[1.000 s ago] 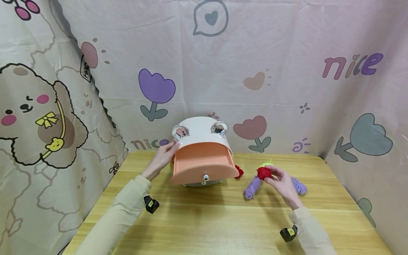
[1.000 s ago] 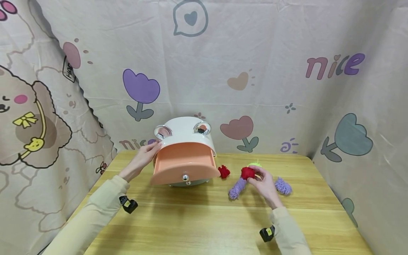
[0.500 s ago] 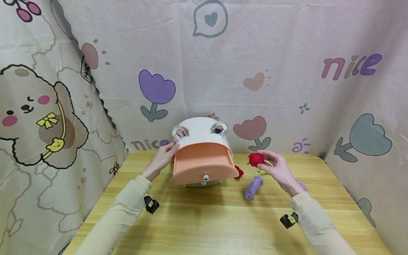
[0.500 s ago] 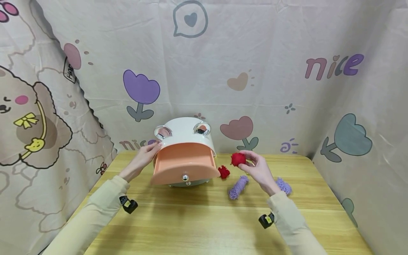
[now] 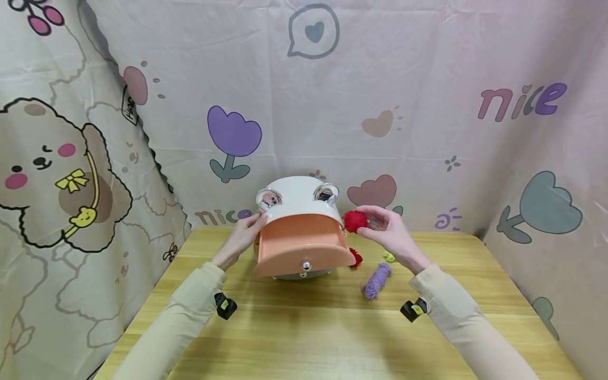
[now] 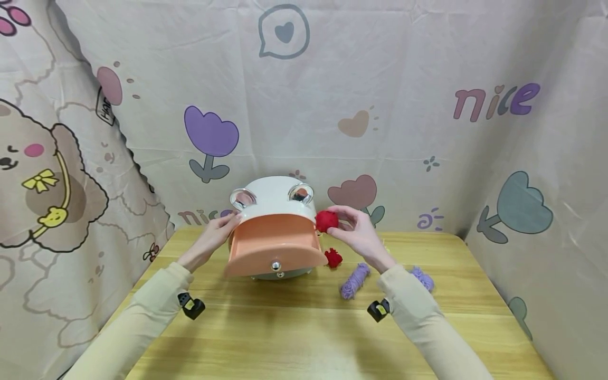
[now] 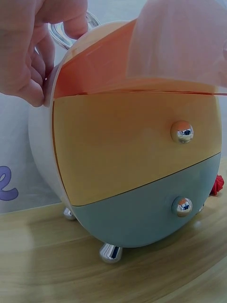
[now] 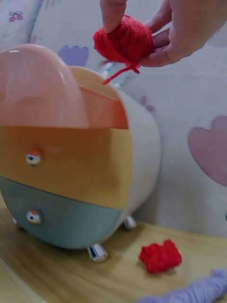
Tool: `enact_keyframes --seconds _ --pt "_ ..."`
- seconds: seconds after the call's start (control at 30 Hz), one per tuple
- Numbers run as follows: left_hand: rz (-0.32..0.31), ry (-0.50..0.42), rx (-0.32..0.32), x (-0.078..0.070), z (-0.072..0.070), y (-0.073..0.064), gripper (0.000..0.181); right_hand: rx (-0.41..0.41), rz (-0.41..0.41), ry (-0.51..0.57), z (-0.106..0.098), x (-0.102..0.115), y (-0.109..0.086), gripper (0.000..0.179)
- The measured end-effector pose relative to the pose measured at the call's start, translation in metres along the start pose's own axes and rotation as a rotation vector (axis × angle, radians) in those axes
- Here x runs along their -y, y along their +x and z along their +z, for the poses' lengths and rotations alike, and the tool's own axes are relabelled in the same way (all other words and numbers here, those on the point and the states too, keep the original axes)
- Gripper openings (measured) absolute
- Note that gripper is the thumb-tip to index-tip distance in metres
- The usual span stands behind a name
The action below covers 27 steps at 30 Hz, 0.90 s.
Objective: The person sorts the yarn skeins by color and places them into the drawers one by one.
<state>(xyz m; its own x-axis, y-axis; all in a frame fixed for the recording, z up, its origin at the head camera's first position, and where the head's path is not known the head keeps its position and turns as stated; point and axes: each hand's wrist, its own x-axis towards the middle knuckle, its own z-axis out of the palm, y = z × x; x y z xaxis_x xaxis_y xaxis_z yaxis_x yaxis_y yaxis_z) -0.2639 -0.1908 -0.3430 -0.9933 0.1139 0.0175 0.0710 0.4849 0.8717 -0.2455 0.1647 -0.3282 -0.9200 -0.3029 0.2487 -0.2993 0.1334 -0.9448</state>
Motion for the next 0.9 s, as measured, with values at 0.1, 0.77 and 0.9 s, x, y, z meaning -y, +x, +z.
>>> enact_keyframes --seconds 0.1,0.77,0.9 --pt "-0.002 0.011 -0.006 0.000 0.000 0.000 0.065 0.023 -0.016 0.018 0.010 0.010 0.005 0.049" --pt "0.002 0.013 -0.004 0.001 0.000 0.000 0.064 0.146 -0.096 0.065 0.069 0.036 0.031 0.048" --pt "-0.003 0.011 -0.006 0.000 0.000 0.000 0.064 0.149 -0.134 0.080 0.073 0.036 0.032 0.046"
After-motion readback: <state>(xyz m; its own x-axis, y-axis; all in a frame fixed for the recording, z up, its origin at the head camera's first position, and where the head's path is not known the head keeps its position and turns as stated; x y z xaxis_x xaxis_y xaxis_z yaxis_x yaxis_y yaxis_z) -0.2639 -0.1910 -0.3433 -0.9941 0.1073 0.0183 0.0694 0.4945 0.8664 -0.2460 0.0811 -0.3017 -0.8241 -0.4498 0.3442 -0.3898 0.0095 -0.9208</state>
